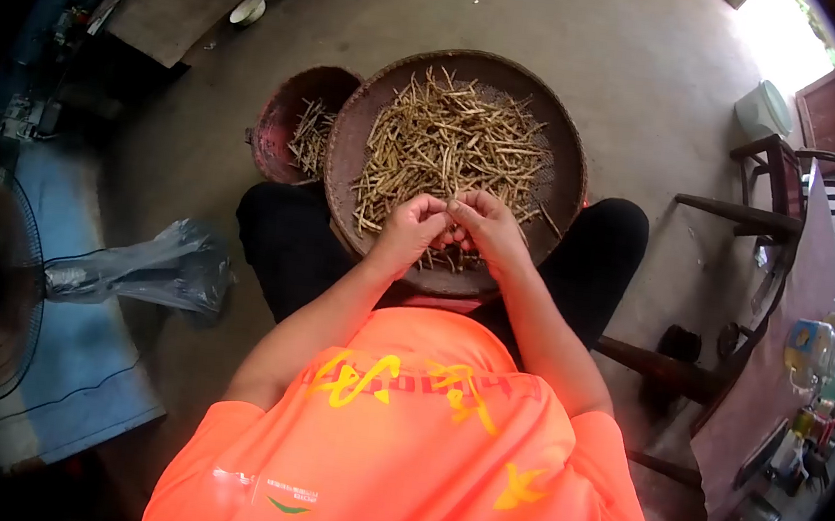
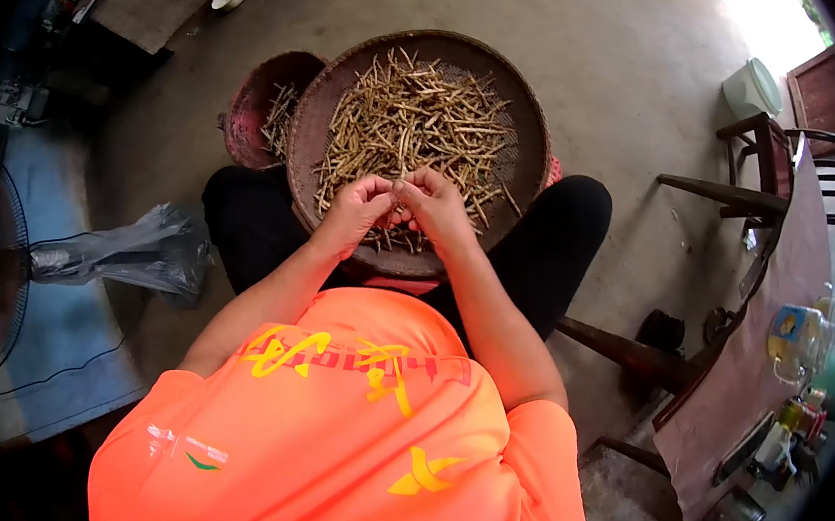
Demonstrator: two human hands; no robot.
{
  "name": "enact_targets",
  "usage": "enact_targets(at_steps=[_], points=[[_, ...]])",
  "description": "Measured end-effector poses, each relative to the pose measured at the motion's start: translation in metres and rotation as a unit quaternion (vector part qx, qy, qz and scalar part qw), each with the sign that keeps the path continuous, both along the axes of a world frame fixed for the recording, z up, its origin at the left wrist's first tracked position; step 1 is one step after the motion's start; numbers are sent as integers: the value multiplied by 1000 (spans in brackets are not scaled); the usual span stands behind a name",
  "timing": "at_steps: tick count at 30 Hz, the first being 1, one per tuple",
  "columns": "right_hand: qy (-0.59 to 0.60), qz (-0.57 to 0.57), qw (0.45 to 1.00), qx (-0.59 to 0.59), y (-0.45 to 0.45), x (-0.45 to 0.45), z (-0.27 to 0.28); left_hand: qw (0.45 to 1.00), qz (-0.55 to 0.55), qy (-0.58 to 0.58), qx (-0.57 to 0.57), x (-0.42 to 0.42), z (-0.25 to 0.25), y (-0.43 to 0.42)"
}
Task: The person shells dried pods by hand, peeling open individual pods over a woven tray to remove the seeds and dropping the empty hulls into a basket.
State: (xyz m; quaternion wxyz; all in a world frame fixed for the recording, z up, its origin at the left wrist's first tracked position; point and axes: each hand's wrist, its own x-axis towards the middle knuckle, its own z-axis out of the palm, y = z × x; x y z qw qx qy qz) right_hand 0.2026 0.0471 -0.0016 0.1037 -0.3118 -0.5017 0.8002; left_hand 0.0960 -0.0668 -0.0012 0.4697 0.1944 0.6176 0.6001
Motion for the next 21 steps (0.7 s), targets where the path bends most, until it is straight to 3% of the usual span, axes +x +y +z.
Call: enact_targets(at_steps=[7, 13, 17, 21], points=[[1, -31, 999, -29, -9, 22, -15, 996, -93, 16, 4, 11, -7, -12], [35, -24, 995, -95, -22, 29, -26, 996, -92, 13, 15, 7, -30, -23], [-59, 0, 997, -49, -30, 28, -29, 997, -71, -4, -2, 11, -37, -33], [-78, 4, 997, 12, -36, 23, -34, 998, -47, 30, -14, 15, -33, -37]])
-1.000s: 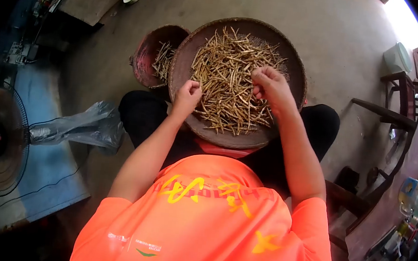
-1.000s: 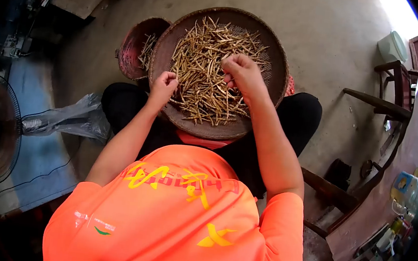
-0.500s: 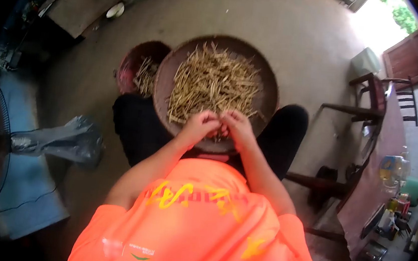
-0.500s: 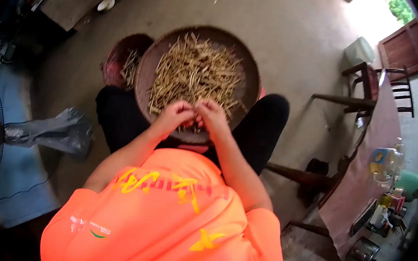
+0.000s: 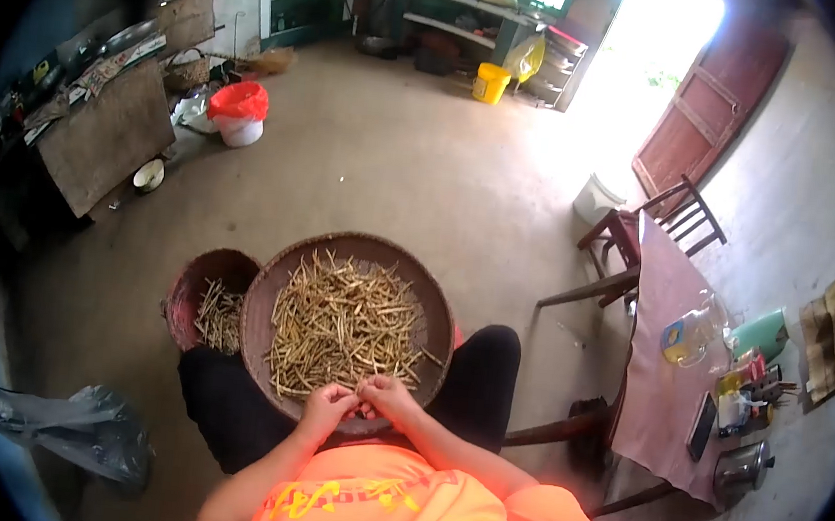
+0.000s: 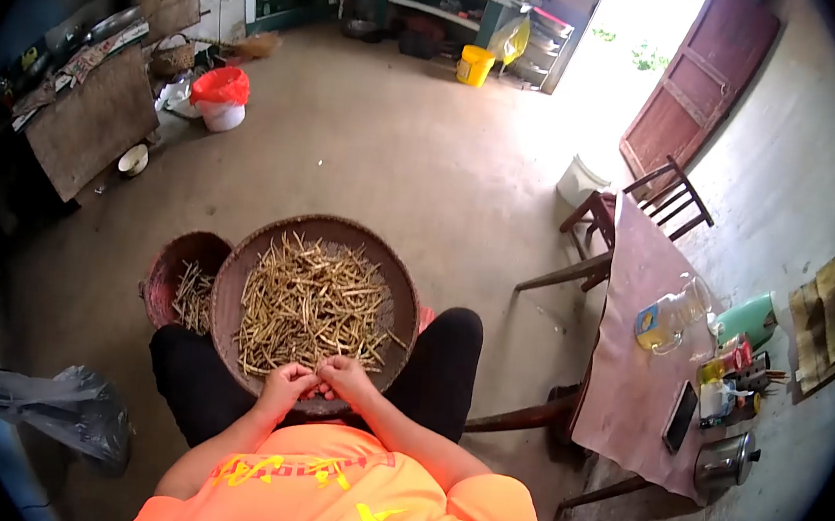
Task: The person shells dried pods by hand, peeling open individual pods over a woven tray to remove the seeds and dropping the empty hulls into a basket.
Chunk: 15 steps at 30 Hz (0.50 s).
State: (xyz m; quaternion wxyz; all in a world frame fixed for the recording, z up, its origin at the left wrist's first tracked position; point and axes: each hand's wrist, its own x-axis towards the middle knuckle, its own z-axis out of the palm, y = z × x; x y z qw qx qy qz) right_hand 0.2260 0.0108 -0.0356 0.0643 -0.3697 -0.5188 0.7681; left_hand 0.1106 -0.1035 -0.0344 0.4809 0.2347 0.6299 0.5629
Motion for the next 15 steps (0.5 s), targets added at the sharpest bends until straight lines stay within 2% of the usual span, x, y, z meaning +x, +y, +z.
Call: enact_targets(at_steps=[2, 7, 8, 10, 11, 12, 14, 15], points=[[-23, -9, 1000, 19, -4, -3, 4, 1000, 8, 1, -10, -1, -5, 1], [-29, -10, 991, 129, -5, -10, -4, 991, 28, 126, 33, -1, -25, 5], [20, -28, 993, 112, -5, -12, -20, 991, 37, 128, 18, -1, -26, 6], [-9, -42, 997, 69, -7, -17, -3, 990, 35, 130, 33, -2, -23, 5], [-23, -44, 995, 88, -8, -20, 0, 987, 38, 150, 40, -3, -26, 5], [-28, -46, 995, 85, -8, -20, -4, 987, 13, 158, 8, -6, -25, 4], [-24, -35, 997, 65, -4, -21, -19, 996, 14, 85, 13, -9, -32, 4], [-37, -43, 997, 46, -6, -22, -10, 999, 24, 34, -8, -8, -28, 5]])
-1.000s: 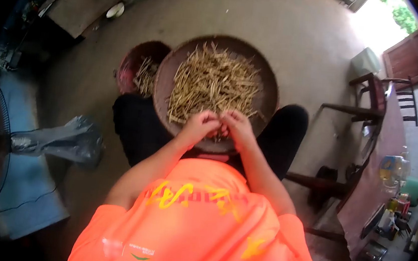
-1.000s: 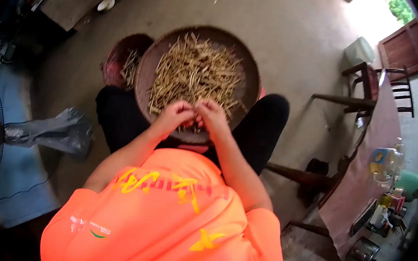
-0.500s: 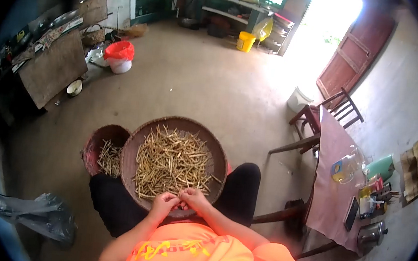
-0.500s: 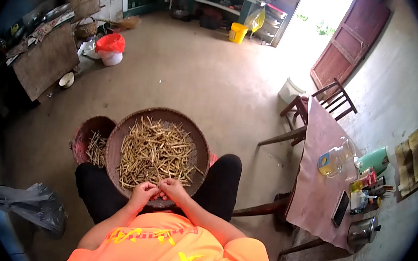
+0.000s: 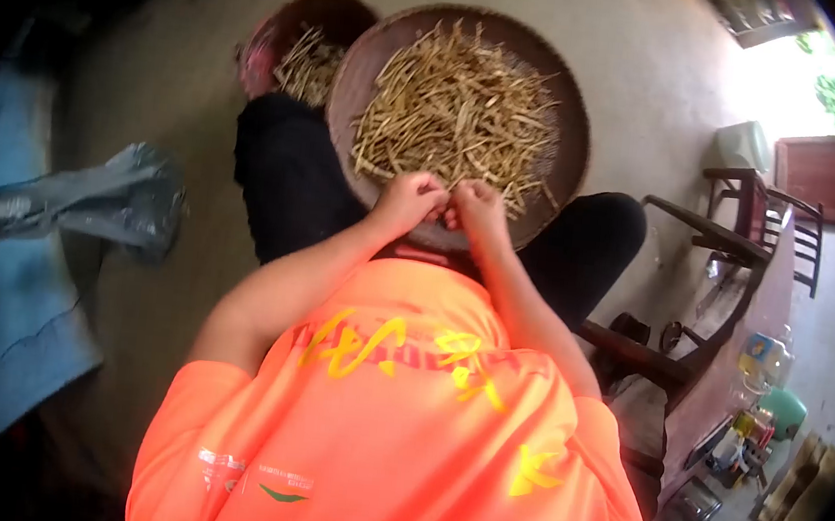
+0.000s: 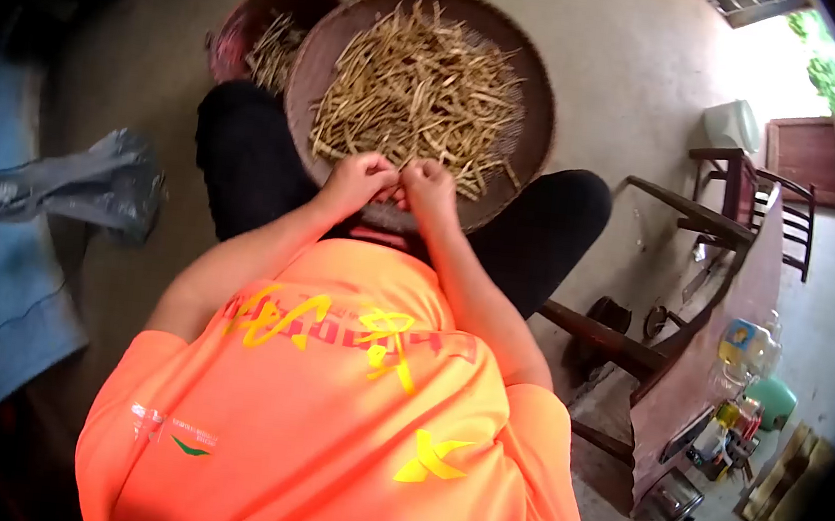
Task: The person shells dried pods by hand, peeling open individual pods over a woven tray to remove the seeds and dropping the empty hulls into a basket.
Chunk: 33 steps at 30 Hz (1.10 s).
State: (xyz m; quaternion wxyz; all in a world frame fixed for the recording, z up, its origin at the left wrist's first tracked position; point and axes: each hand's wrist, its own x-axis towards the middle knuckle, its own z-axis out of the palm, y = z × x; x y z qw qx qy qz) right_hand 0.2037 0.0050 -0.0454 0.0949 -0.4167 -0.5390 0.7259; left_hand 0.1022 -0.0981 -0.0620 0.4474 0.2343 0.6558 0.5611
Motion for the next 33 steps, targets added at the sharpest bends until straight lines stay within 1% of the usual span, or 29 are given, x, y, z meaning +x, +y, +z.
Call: enact_targets(at_steps=[1, 2, 3, 4, 5, 7, 12, 14, 21, 23, 24, 26, 27, 30, 31, 32, 33], points=[[-9, -13, 1000, -15, 0, -3, 9, 999, 10, -48, -14, -1, 4, 2], [-6, -7, 999, -38, 2, -3, 4, 998, 14, -53, -24, -3, 4, 1], [-2, -4, 998, -58, 4, -2, 1, 996, 12, -87, -36, -4, 3, 1], [-10, -9, 998, -63, 4, -2, 0, 992, 7, -120, -47, -4, 2, 2], [-15, -11, 998, -67, 5, -2, -5, 991, 6, -125, -52, -5, 1, 2], [12, -9, 996, -88, 6, -1, -12, 982, 2, -182, -54, -6, 0, 2], [17, 15, 995, -99, 7, -1, -19, 973, -3, -224, -53, -7, 1, 1], [17, 22, 995, -97, 6, -1, -16, 962, -1, -270, -37, -8, 0, 1], [36, 22, 994, -103, 5, 0, -13, 965, 8, -253, -64, -7, 4, 2], [68, 50, 986, -142, 8, 2, -14, 985, 15, -157, -66, -5, 3, 3], [69, 47, 986, -144, 9, 2, -15, 985, 13, -156, -69, -5, 0, 2], [50, 83, 988, -117, 11, 2, -15, 997, 0, -73, -32, -5, -8, 2], [51, 79, 988, -119, 14, 2, -16, 997, -3, -72, -34, -6, -6, 2], [35, 115, 983, -138, 21, 0, -15, 995, 6, -81, -59, -8, 1, 1], [37, 112, 983, -139, 22, -1, -15, 991, 17, -116, -60, -10, 3, 0], [20, 142, 983, -117, 23, -2, -15, 986, 29, -151, -61, -11, 4, -1], [4, 171, 981, -94, 24, -3, -15, 986, 27, -150, -62, -11, 3, -2]])
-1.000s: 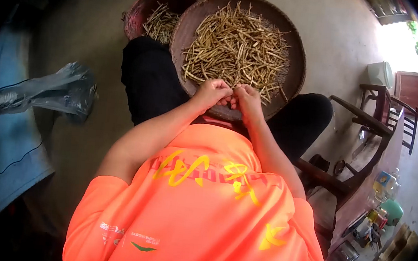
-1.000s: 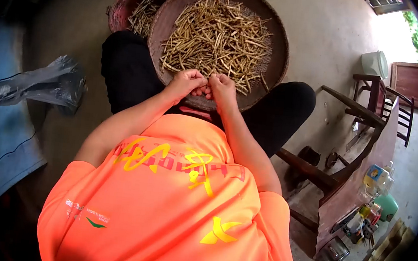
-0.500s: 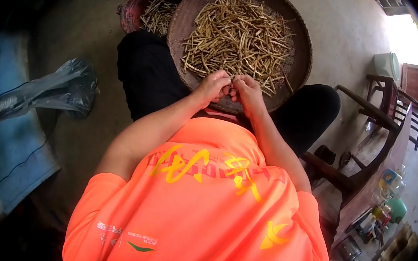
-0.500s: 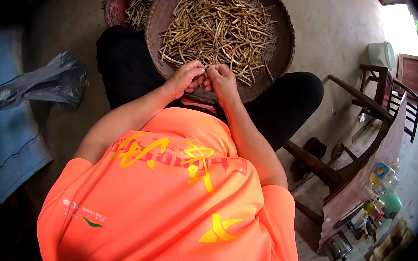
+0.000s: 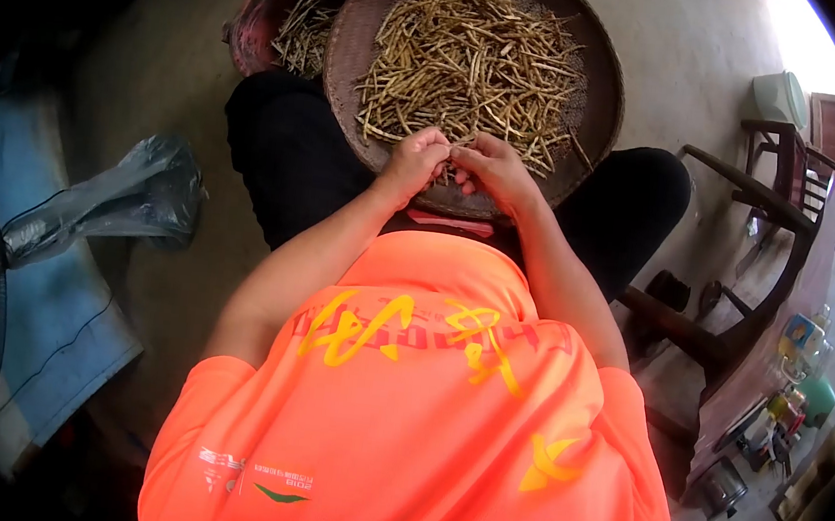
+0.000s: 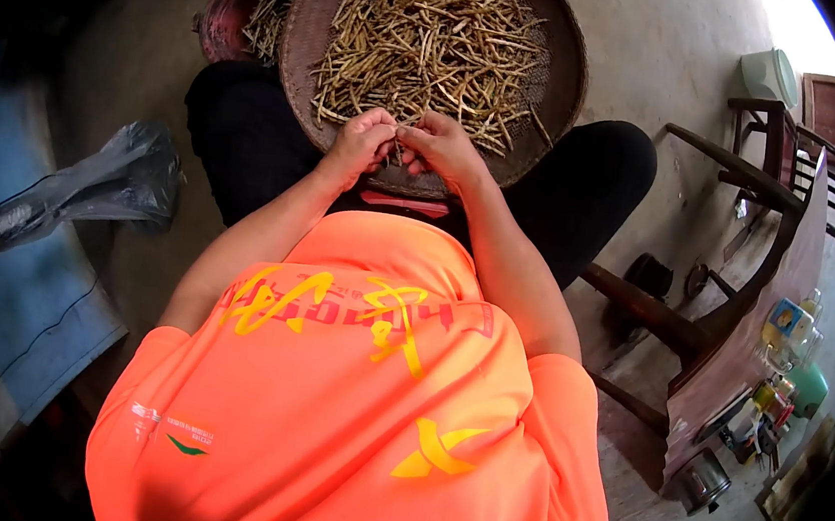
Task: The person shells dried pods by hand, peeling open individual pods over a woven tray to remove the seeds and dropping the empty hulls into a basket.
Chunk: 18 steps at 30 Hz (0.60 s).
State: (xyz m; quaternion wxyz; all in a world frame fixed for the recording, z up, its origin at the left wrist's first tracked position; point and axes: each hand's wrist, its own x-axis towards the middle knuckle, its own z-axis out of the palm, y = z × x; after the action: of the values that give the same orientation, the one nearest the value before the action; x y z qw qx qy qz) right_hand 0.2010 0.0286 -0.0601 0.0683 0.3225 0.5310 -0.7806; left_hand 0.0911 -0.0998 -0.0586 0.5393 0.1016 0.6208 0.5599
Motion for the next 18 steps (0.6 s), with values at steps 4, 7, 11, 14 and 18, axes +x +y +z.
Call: enact_targets(at_steps=[4, 7, 11, 14, 18], points=[[21, -21, 999, 26, -4, -1, 2, 997, -16, 68, 16, 0, -10, 0], [36, -33, 998, 42, -5, 0, 4, 989, -29, 140, 35, 1, -29, 0], [36, -25, 993, 107, -5, -2, -3, 995, -31, 95, -4, -2, -13, -1], [22, -25, 984, 176, -6, -2, -3, 996, -28, 80, 5, -3, -15, -1], [-13, -25, 955, 295, -9, -4, 5, 995, -29, 92, 5, -2, -15, 0]])
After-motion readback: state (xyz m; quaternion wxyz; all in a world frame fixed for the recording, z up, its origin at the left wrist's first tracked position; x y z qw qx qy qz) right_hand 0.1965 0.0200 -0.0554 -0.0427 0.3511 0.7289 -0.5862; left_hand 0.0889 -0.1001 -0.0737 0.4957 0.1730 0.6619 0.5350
